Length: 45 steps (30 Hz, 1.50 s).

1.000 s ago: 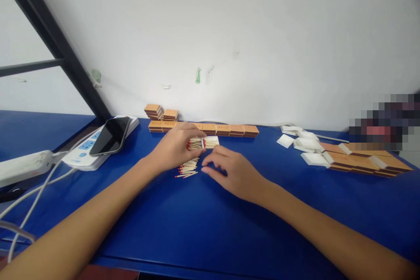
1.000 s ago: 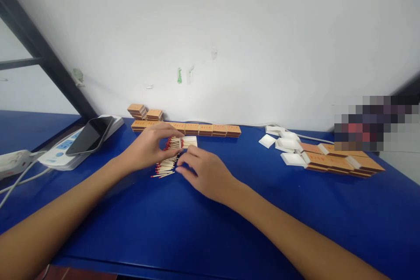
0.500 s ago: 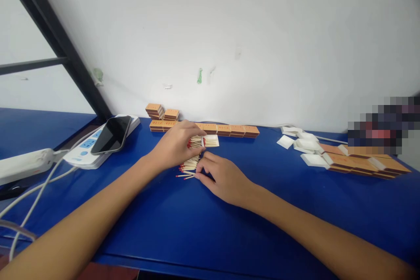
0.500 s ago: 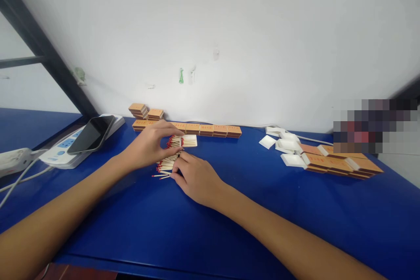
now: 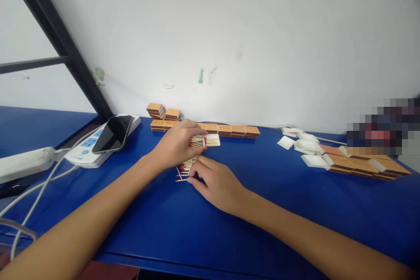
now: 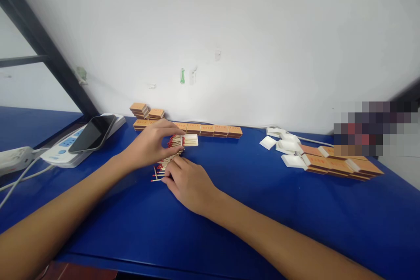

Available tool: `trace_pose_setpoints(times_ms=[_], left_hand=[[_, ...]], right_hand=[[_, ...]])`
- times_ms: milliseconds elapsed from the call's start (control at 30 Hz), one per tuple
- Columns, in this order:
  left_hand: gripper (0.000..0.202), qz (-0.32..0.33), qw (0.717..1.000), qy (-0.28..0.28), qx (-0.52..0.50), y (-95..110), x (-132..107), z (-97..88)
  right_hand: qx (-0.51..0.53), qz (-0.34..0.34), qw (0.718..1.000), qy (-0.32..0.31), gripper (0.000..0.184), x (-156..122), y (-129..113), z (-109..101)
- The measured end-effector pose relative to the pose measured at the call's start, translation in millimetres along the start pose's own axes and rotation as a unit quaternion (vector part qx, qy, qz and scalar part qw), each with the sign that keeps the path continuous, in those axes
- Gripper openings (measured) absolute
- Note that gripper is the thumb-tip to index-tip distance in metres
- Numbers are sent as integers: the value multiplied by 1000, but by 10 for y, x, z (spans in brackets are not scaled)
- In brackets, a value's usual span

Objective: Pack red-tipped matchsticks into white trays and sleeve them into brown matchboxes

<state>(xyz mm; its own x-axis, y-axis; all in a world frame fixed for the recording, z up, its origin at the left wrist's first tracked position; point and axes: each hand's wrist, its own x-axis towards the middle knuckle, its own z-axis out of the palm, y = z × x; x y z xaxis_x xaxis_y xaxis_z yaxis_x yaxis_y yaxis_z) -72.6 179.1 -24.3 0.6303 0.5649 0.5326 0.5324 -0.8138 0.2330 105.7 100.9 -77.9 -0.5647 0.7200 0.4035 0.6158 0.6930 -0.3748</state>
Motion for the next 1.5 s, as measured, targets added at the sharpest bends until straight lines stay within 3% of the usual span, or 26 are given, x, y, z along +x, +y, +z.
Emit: trace_pose_setpoints(times_ms=[367,567,667,833,967,1200,1400,1500], left_hand=[[30,-1,1000,-5,3,-23,-18,17],[30,1,1000,-15,21,-81,-38,5],[28,-1,1000,-19,11,-72,-34,-4],[28,2,999,-13,-29,10,-21,0],[28,4,998,-15,-66,118,-7,0],[26,-5,998,-6,-66,90,7,-38],[26,-21,999,2,-42,19,10,-32],[26,-12,999,6,-32,4,3,-19]], right_hand=[[-12,-1,999,-35,8,-16,25,-44],[-66,2,996,-66,12,-121,155,-232],[-65,2,997,-30,15,-122,281,-406],[-61,50,993,85,14,-49,476,-620],[-74,76,989,107,10,-21,560,-641],[-4,22,990,136,12,-39,433,-583],[3,-39,999,14,13,-56,285,-344],[-1,-31,999,-19,13,-37,216,-231]])
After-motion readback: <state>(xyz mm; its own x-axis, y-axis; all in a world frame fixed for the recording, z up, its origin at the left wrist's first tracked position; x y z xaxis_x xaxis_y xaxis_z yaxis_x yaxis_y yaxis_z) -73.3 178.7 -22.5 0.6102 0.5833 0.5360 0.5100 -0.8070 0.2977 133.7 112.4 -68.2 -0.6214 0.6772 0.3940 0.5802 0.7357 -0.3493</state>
